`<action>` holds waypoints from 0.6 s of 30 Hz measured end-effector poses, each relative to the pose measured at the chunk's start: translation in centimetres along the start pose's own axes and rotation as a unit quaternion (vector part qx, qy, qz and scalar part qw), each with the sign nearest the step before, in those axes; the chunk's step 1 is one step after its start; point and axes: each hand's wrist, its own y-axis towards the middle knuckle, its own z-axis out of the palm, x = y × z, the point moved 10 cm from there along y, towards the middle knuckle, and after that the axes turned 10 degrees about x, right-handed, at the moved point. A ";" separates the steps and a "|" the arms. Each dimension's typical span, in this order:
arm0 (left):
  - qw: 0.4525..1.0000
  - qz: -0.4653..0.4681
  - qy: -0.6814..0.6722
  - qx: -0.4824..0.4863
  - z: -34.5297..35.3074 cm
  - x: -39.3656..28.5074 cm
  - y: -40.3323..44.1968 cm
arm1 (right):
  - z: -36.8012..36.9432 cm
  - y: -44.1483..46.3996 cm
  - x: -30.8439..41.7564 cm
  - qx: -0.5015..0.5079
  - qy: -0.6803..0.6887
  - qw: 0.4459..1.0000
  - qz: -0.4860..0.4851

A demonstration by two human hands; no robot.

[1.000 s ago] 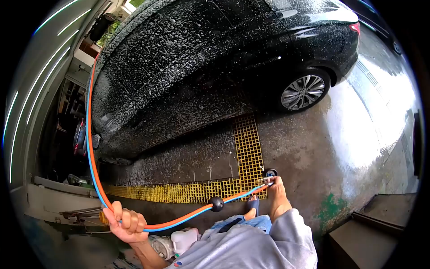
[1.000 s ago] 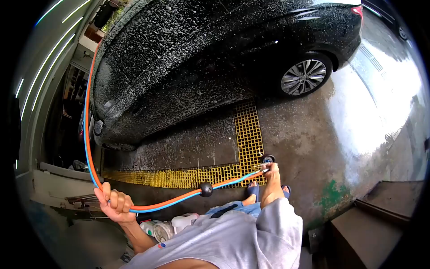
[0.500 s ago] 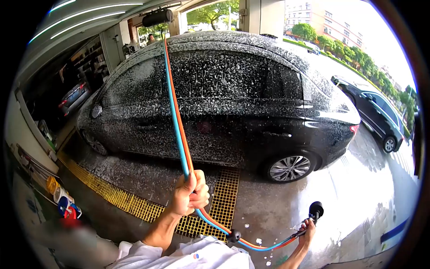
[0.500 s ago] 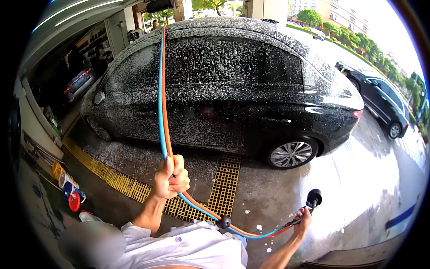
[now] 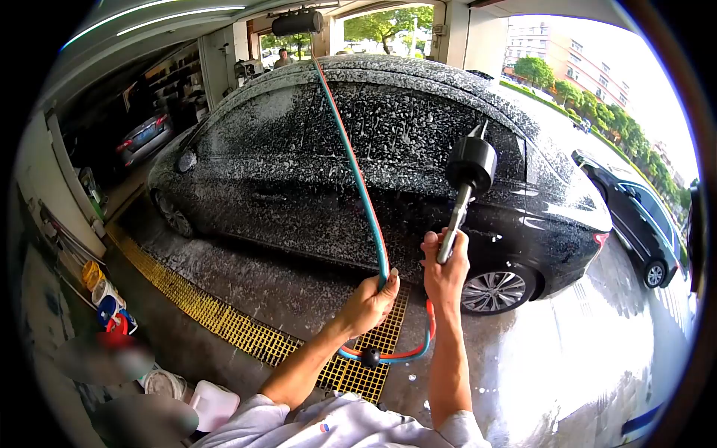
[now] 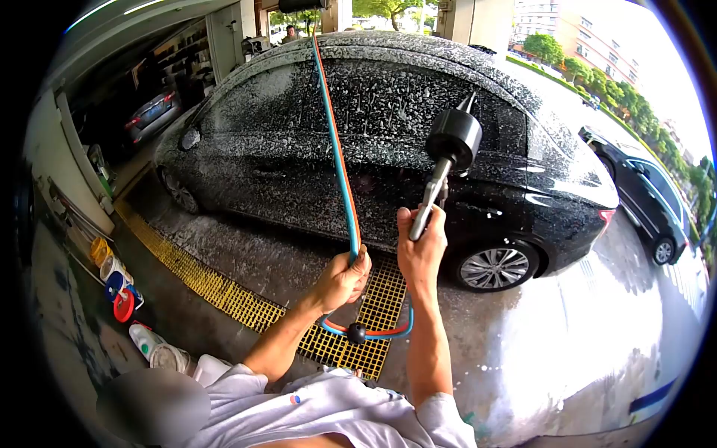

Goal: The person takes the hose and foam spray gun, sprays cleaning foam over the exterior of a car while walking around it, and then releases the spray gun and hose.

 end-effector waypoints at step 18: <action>0.997 -0.072 0.000 0.021 -0.9 5.0 0.6 | 12.1 3.9 -1.9 0.237 0.060 0.966 0.085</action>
